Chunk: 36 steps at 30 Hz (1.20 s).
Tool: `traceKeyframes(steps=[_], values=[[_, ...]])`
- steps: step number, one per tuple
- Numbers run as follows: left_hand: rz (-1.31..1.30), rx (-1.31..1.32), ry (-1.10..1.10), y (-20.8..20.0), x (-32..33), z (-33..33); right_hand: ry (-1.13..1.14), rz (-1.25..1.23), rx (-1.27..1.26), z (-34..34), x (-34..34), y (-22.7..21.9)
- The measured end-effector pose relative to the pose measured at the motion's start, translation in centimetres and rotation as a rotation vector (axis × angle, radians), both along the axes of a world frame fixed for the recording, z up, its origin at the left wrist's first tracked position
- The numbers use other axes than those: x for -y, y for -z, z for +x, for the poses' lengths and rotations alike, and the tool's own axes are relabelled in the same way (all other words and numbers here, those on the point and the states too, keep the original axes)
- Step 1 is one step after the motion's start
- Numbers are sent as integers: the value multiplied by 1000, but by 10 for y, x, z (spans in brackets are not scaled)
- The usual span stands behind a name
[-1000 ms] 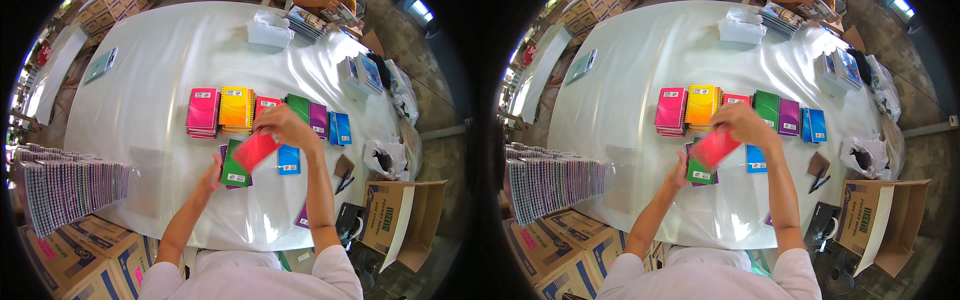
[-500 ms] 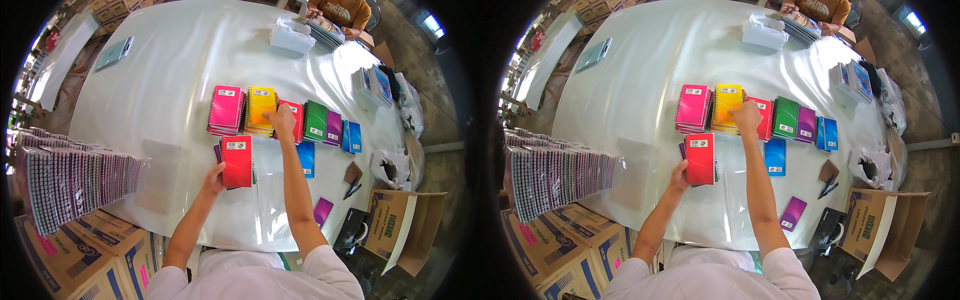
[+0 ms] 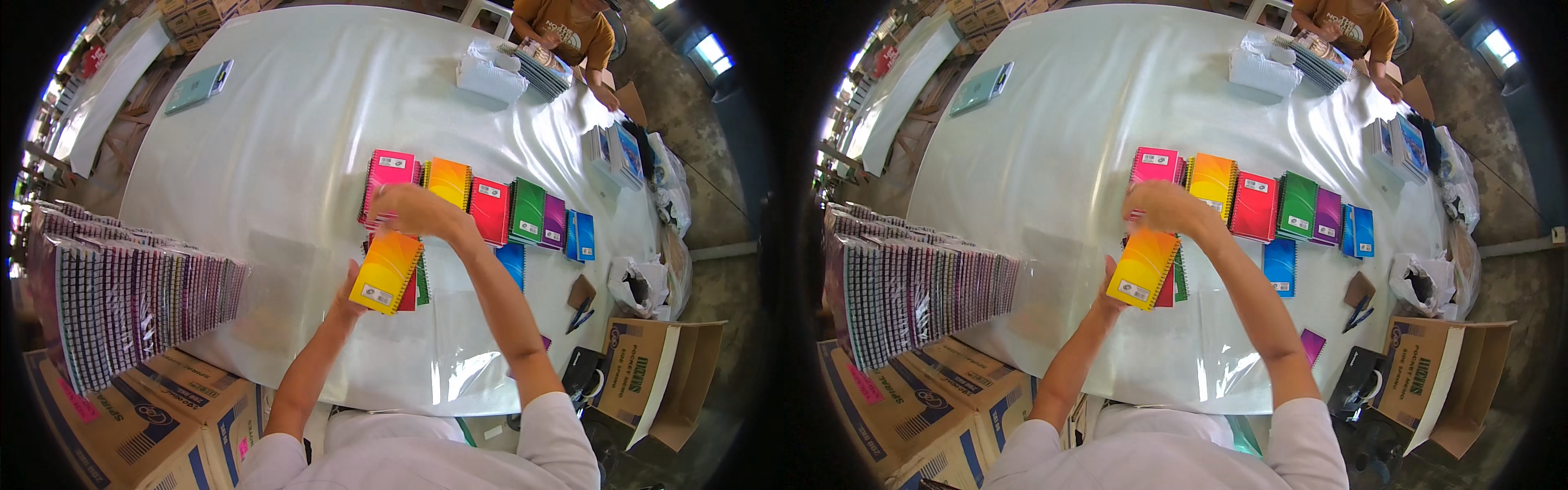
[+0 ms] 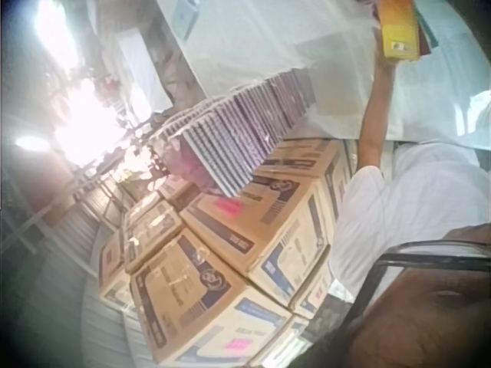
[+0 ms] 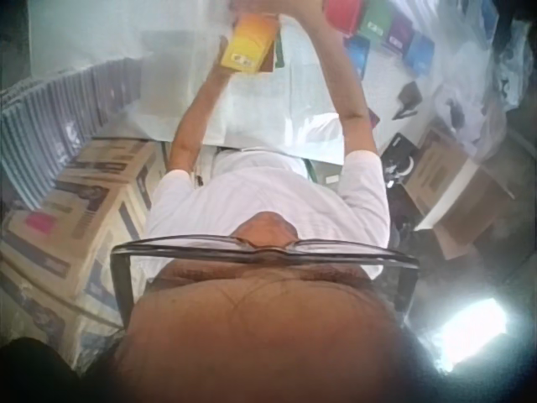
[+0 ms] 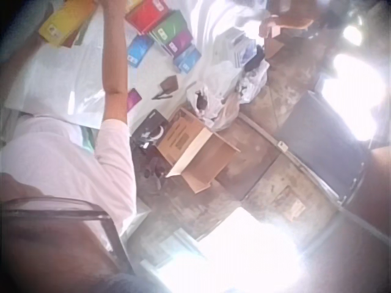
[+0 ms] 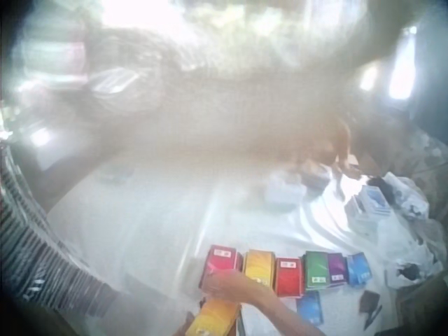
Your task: The person packages small colorful notebooks by placing stacks into plastic sleeves and securing them with tape.
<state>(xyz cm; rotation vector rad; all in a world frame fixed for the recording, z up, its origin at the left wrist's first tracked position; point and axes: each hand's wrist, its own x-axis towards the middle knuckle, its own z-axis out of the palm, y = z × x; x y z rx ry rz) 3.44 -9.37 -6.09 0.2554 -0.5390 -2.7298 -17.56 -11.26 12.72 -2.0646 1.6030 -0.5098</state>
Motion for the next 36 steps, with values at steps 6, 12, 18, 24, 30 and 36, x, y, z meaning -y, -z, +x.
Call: traceKeyframes(steps=[6, 12, 18, 24, 30, 36], values=[[18, 246, -106, -31, 0, 7, 936, 102, -382, -9, 23, 73], [131, 215, -156, -8, -3, 11, 1062, 145, -174, -28, 20, 86], [345, 106, -138, -30, 2, -7, 926, 280, 657, -12, -67, 31], [51, 199, -70, -29, -6, -32, 1142, -184, 63, -59, -132, 73], [125, 188, 15, -34, -24, -67, 1407, -23, -614, -226, -206, 124], [108, 174, -9, -13, -31, -74, 1317, -43, 736, -145, -193, 22]])
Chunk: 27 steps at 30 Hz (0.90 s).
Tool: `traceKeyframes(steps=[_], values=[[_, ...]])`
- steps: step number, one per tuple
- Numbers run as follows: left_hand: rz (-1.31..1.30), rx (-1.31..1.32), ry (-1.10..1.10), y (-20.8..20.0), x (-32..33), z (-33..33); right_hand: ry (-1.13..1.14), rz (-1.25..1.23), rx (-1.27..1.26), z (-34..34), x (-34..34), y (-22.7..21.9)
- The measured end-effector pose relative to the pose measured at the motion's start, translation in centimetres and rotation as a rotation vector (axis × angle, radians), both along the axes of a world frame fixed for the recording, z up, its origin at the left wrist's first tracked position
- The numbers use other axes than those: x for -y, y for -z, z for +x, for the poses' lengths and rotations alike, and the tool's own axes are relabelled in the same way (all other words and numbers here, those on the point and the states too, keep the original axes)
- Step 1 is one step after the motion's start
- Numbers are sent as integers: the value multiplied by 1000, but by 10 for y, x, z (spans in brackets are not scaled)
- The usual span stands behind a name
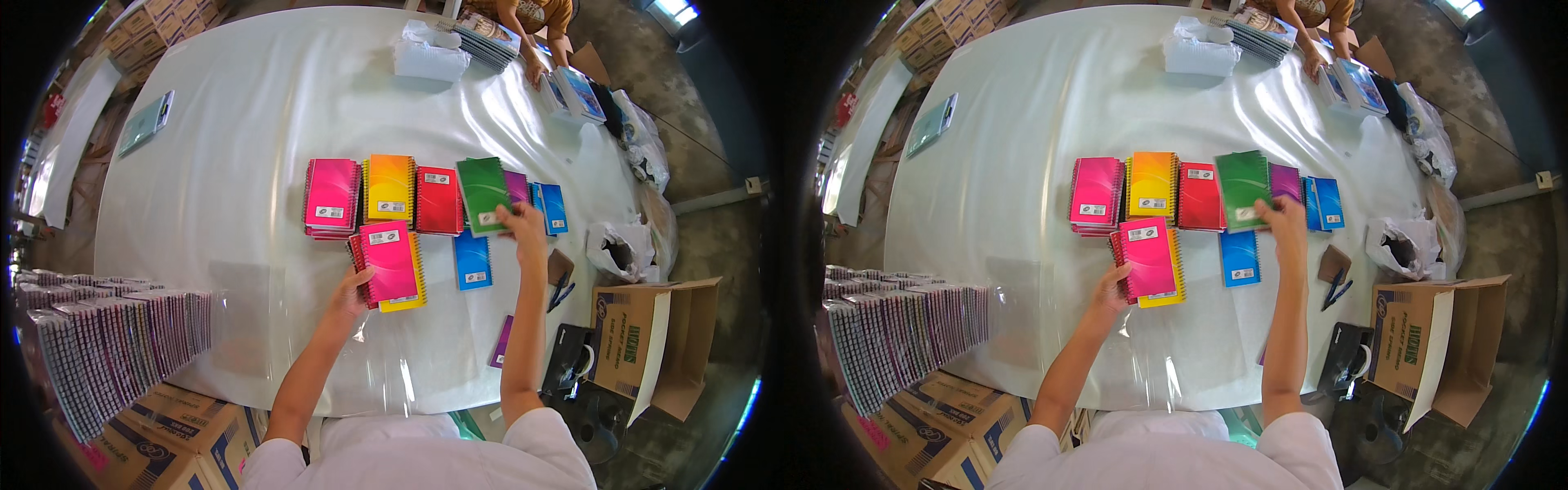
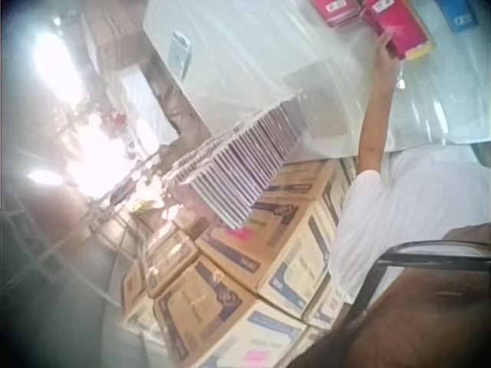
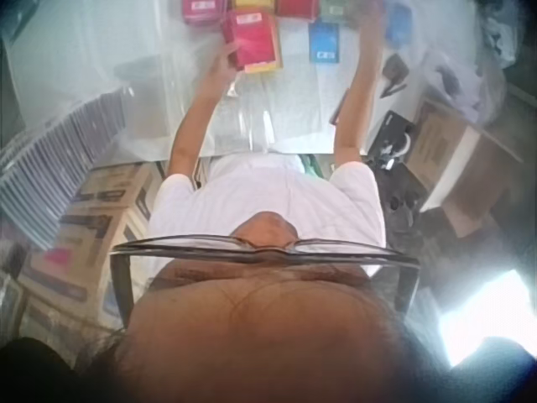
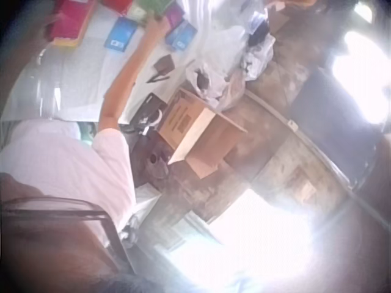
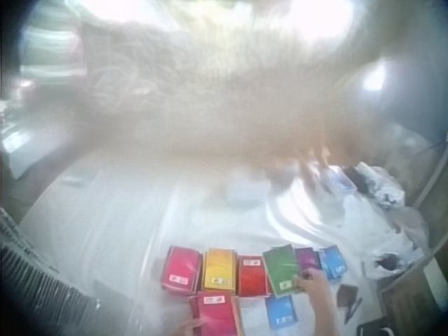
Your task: The person packages small colorful notebooks by placing stacks into plastic sleeves and securing them with tape.
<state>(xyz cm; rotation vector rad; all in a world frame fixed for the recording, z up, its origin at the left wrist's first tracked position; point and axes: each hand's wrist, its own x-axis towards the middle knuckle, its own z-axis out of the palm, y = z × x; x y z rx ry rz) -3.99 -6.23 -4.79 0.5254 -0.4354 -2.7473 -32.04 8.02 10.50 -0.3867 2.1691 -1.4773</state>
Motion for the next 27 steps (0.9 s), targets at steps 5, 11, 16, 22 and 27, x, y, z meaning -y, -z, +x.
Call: traceKeyframes(steps=[5, 11, 16, 22, 27], values=[[63, -113, -11, -8, -10, -18, -267, 91, -109, 113, -3, 23], [-16, 31, 6, -3, -6, -5, 43, 506, -869, 66, 39, 81], [-36, 64, -38, -9, -6, 5, 63, 732, -691, 28, 45, 86], [-45, 14, -48, 16, 0, 19, -16, 142, -93, 55, 20, 22], [37, -78, -67, 8, 1, 19, -345, 334, -262, 155, 16, 35]])
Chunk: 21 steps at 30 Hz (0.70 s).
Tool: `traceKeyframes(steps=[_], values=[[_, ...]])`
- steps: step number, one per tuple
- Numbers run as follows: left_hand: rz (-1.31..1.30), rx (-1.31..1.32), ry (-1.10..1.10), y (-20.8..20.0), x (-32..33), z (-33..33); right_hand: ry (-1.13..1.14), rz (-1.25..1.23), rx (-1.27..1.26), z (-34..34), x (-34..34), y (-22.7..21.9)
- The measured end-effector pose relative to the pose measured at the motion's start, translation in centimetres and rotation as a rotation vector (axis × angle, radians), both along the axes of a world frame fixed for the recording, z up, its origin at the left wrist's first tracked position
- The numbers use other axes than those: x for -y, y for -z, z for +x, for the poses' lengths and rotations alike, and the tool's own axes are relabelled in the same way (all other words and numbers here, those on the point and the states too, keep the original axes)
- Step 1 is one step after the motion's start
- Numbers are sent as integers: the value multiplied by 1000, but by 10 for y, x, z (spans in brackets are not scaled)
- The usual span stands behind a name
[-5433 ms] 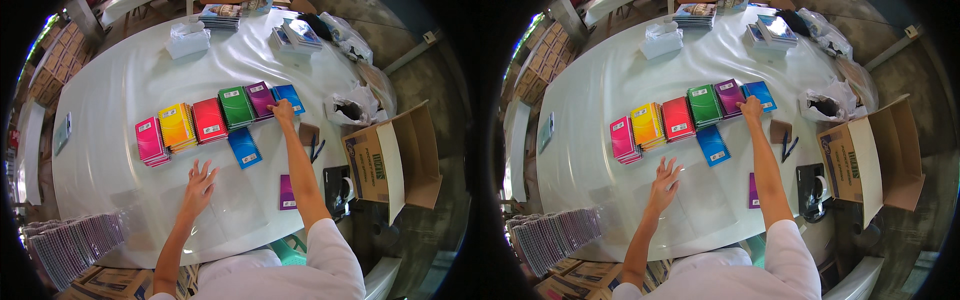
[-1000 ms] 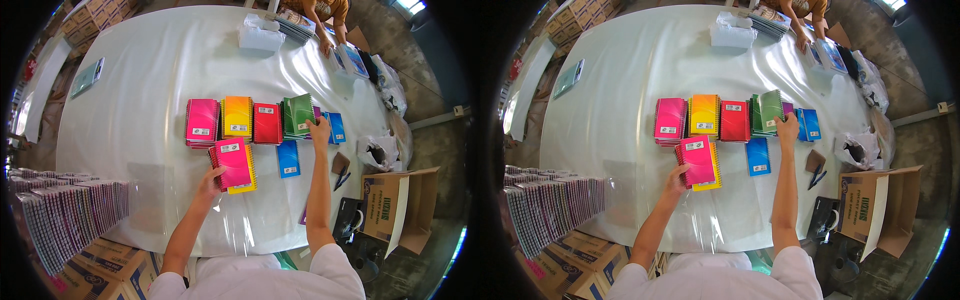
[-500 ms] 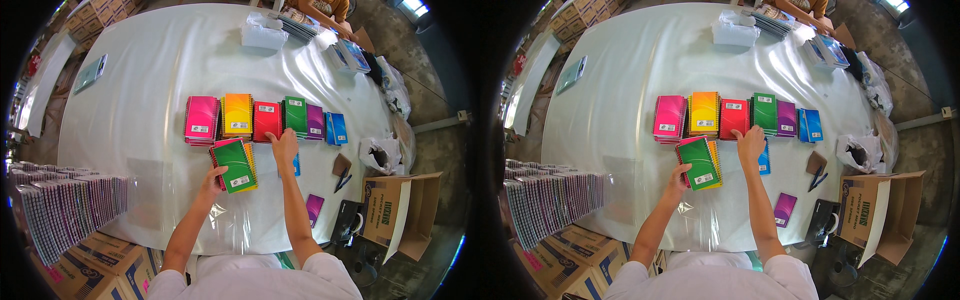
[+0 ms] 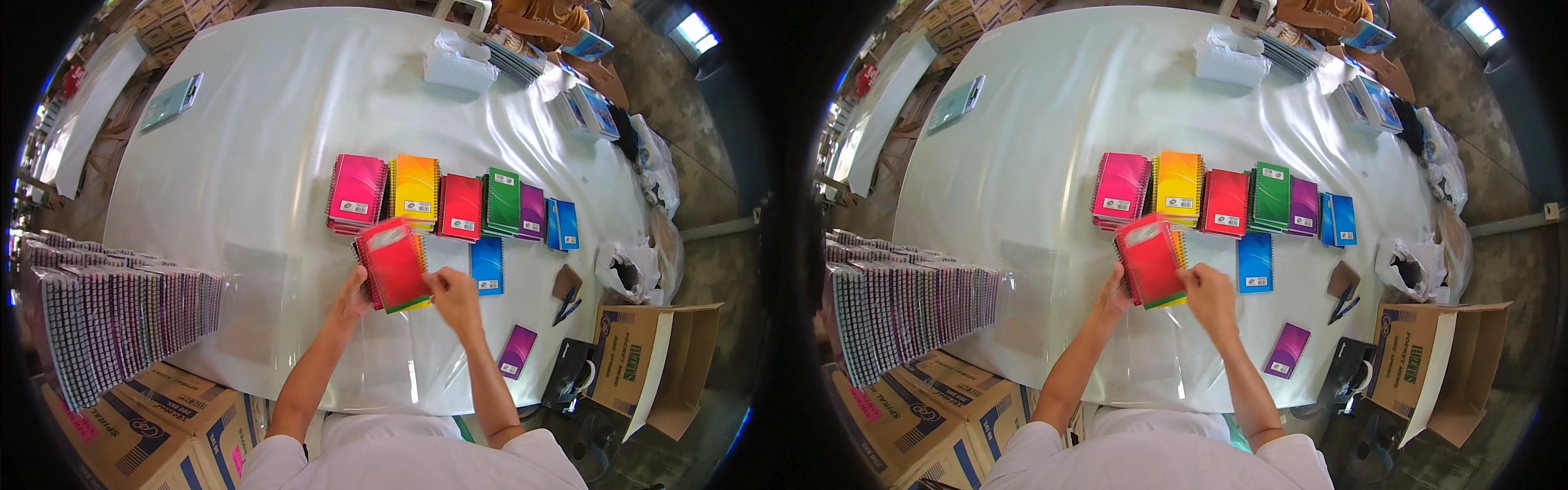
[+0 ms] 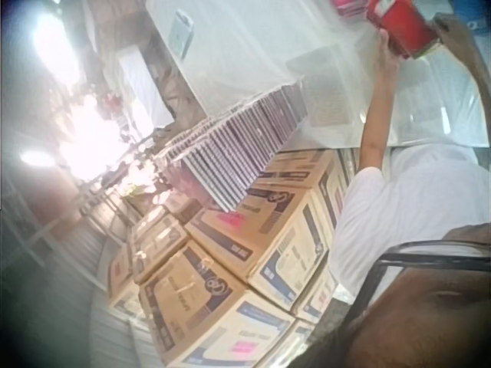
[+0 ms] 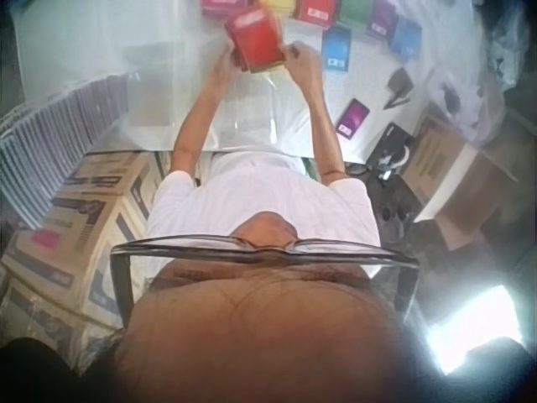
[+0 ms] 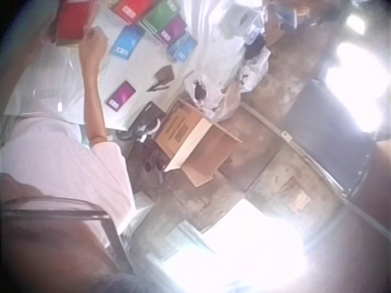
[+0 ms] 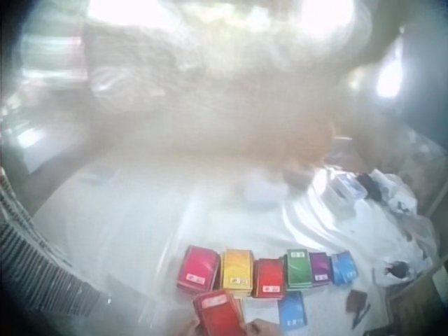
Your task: The person packages small colorful notebooks by placing stacks into plastic sleeves and securing them with tape.
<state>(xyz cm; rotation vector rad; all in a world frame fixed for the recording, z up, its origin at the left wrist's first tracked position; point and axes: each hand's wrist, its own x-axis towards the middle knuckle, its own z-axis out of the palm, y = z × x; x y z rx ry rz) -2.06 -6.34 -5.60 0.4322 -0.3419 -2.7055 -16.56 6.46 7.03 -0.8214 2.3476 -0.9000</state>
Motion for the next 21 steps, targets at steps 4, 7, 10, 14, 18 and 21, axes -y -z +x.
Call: traceKeyframes(steps=[4, 7, 10, 14, 18, 21], values=[[-82, 113, -33, -23, 10, 15, 54, -29, -475, -22, 66, 0], [-93, 84, -1, -26, 19, 19, 167, 163, -679, -70, 108, 42], [-112, 95, -44, -17, 25, 33, 218, 161, -501, -87, 117, 36], [-117, 90, -91, -6, 26, 45, 109, -214, 308, -64, 85, -19], [-74, -3, -57, 6, 27, 45, -205, -89, 140, 6, 60, -17], [-108, 63, -107, 14, 31, 55, -101, -72, -184, 28, 94, -6]])
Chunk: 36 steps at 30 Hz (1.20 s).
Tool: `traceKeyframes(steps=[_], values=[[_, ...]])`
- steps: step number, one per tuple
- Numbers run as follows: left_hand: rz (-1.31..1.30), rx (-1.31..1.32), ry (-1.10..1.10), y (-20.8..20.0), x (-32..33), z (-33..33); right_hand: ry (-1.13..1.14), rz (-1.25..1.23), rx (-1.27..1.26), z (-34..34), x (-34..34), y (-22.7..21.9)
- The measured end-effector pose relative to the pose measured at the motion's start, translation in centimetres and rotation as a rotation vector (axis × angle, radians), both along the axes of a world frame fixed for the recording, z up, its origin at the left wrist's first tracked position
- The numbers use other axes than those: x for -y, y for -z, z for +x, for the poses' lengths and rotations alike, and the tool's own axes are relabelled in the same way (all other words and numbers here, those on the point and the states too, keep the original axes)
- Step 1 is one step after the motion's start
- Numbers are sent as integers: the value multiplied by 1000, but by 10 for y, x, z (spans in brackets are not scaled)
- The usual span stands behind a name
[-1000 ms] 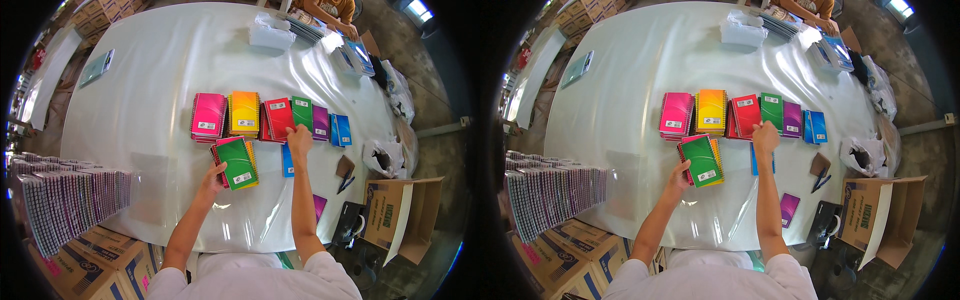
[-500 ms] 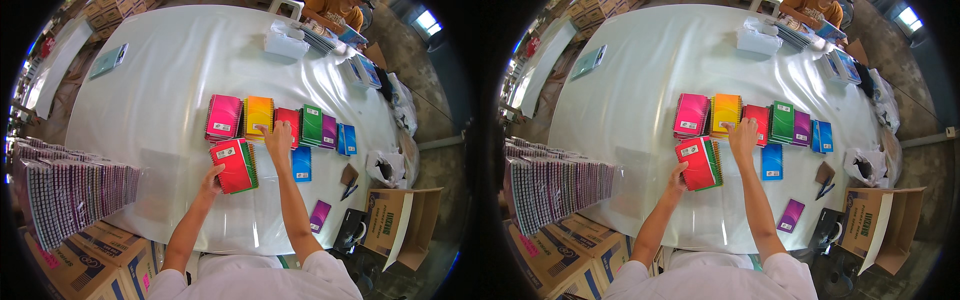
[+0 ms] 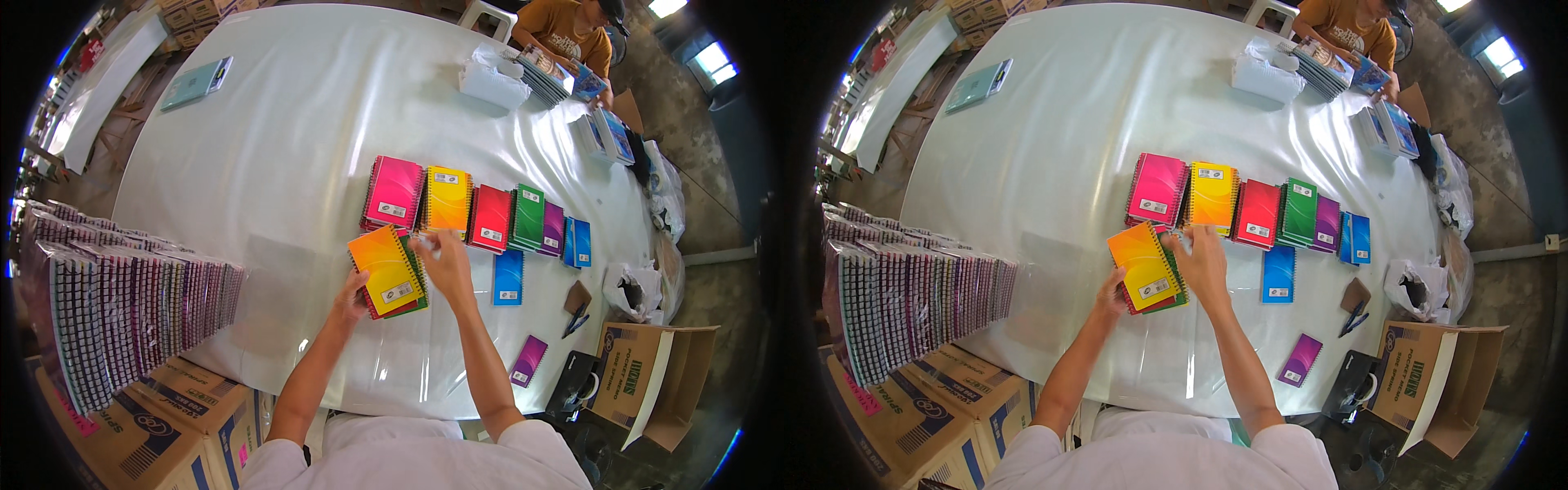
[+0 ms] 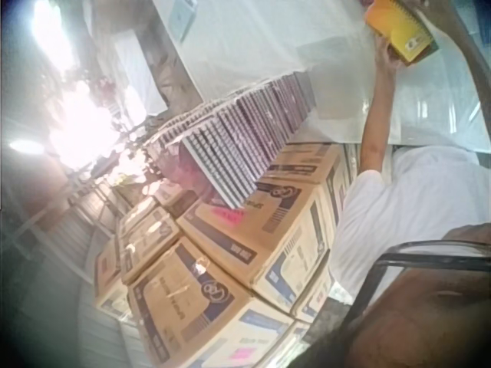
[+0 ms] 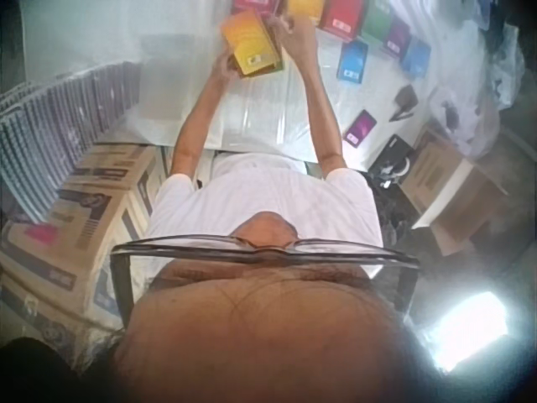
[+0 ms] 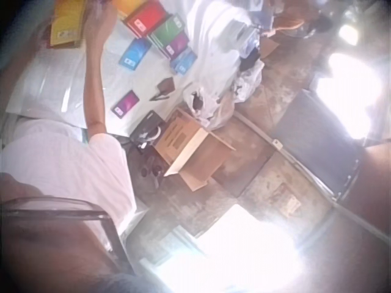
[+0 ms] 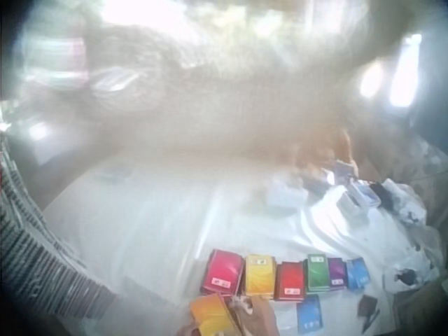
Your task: The person packages small colorful notebooks by placing stacks into plastic sleeves and securing them with tape.
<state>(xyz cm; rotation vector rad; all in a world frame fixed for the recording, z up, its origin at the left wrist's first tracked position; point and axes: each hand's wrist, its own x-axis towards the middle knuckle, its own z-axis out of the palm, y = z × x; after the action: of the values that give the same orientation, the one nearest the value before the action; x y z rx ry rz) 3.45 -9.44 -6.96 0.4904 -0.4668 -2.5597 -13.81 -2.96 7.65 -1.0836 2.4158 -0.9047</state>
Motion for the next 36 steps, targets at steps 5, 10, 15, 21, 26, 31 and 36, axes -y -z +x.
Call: traceKeyframes(steps=[5, 10, 15, 21, 26, 31, 36], values=[[-42, 5, 9, -13, 13, 17, 88, 168, -297, -34, 82, 38], [-23, 47, -16, -14, 14, 27, 48, 135, -244, -50, 88, 27], [-159, 42, 102, -23, 15, 20, -713, -183, -65, -65, 73, -100], [13, -49, 115, -17, -13, -2, -1332, 43, -222, -8, 68, -73], [56, -19, 211, -11, -38, 15, -404, -247, 24, -154, -23, -15], [140, -27, 296, -3, -66, 2, 728, 301, -588, -350, -183, 53], [58, -23, 310, -17, -85, -44, 835, 420, -584, -405, -267, 76]])
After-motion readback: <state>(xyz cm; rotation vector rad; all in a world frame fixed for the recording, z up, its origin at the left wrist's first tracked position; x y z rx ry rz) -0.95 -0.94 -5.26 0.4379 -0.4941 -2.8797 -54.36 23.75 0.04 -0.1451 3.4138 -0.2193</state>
